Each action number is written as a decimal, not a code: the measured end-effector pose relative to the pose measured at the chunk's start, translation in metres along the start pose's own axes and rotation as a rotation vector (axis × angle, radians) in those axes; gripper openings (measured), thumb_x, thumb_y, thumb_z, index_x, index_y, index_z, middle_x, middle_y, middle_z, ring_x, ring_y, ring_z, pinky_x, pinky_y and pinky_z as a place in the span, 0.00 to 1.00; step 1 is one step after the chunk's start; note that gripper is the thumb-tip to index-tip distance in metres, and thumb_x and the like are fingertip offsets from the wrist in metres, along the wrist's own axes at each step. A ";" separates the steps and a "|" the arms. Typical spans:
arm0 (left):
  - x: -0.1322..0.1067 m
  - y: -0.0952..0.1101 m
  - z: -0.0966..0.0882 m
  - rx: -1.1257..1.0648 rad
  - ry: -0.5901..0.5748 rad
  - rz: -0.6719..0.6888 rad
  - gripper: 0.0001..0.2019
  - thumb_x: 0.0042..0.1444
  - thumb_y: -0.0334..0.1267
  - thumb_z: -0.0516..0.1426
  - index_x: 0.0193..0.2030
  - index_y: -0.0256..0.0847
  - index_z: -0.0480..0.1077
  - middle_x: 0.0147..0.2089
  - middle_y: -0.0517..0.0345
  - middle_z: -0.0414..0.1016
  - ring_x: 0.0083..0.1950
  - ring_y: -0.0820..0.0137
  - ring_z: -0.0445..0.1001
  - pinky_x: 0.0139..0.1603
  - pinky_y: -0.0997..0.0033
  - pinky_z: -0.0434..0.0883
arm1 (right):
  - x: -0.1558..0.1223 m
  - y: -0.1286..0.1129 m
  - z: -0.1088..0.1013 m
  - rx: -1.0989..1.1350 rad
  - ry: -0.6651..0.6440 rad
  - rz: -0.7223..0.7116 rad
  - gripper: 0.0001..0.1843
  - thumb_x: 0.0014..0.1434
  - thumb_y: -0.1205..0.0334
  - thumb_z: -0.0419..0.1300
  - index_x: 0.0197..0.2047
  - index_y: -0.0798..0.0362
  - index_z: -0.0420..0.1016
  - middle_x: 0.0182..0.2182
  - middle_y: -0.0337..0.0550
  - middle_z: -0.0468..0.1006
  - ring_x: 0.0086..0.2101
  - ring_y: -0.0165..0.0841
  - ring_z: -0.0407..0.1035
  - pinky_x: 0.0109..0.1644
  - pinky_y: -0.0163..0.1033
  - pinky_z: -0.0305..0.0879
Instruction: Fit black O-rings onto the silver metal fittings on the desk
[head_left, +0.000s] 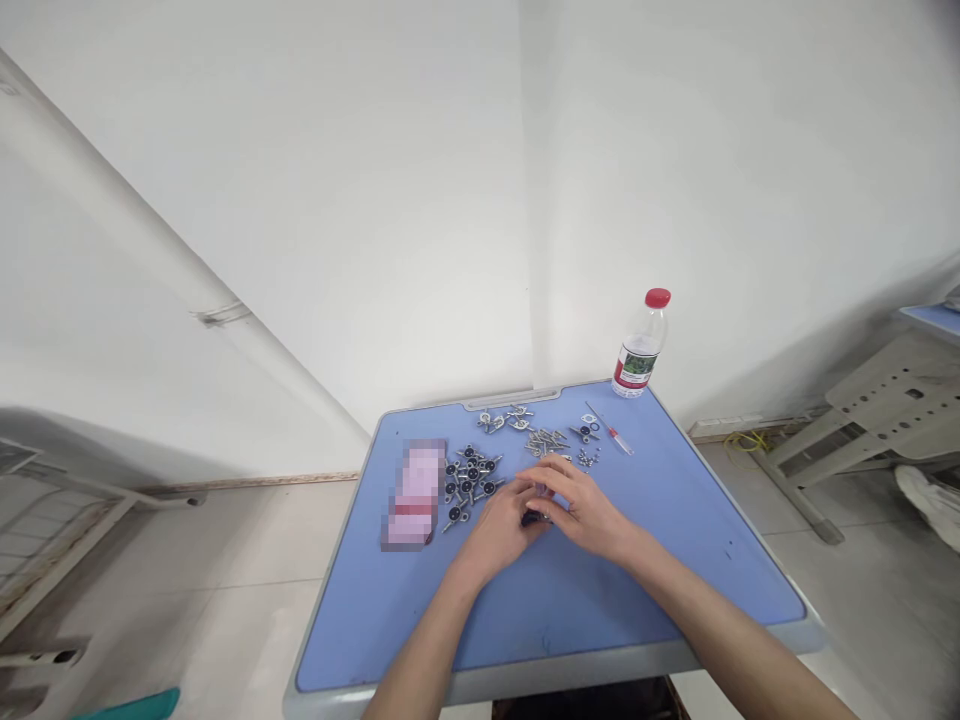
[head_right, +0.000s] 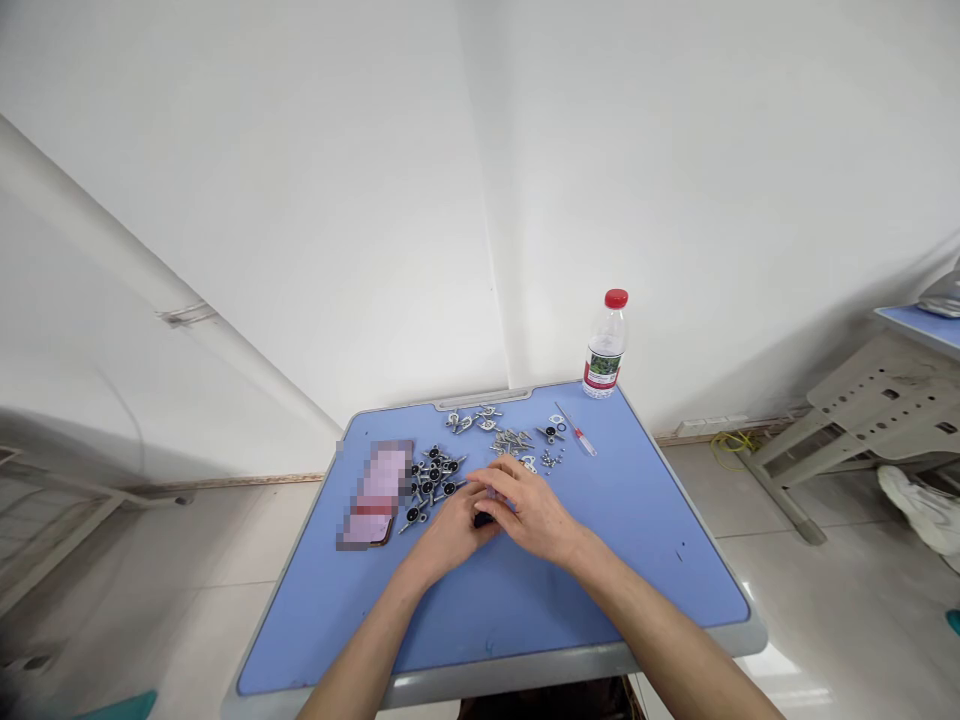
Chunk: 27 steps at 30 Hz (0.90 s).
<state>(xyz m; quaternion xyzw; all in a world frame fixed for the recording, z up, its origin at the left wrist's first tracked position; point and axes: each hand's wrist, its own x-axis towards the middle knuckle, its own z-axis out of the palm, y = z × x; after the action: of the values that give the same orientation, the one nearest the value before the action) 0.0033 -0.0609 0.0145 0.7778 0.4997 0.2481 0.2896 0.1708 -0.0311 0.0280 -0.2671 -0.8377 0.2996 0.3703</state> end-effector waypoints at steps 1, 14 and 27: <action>0.000 0.000 0.000 -0.002 -0.002 -0.001 0.10 0.53 0.30 0.58 0.42 0.43 0.73 0.51 0.56 0.71 0.51 0.64 0.70 0.52 0.65 0.68 | 0.000 0.001 0.001 -0.008 0.012 0.005 0.18 0.64 0.67 0.51 0.56 0.46 0.67 0.43 0.46 0.72 0.42 0.35 0.67 0.46 0.43 0.68; 0.002 0.002 -0.001 0.004 -0.023 -0.002 0.11 0.53 0.29 0.58 0.42 0.44 0.72 0.50 0.57 0.70 0.49 0.65 0.70 0.48 0.67 0.68 | 0.001 0.000 -0.005 0.006 -0.016 0.109 0.17 0.64 0.67 0.51 0.55 0.47 0.68 0.41 0.45 0.73 0.40 0.34 0.68 0.44 0.42 0.68; 0.001 0.000 -0.002 -0.025 -0.009 -0.108 0.10 0.51 0.31 0.57 0.41 0.42 0.67 0.41 0.58 0.70 0.40 0.67 0.69 0.41 0.69 0.66 | 0.000 0.003 -0.005 0.016 -0.027 0.131 0.19 0.64 0.65 0.52 0.57 0.46 0.66 0.41 0.43 0.77 0.40 0.34 0.69 0.43 0.41 0.69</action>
<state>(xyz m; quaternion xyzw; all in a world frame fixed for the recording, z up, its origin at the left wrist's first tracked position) 0.0026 -0.0601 0.0162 0.7471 0.5365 0.2347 0.3145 0.1757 -0.0273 0.0287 -0.3144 -0.8210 0.3336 0.3405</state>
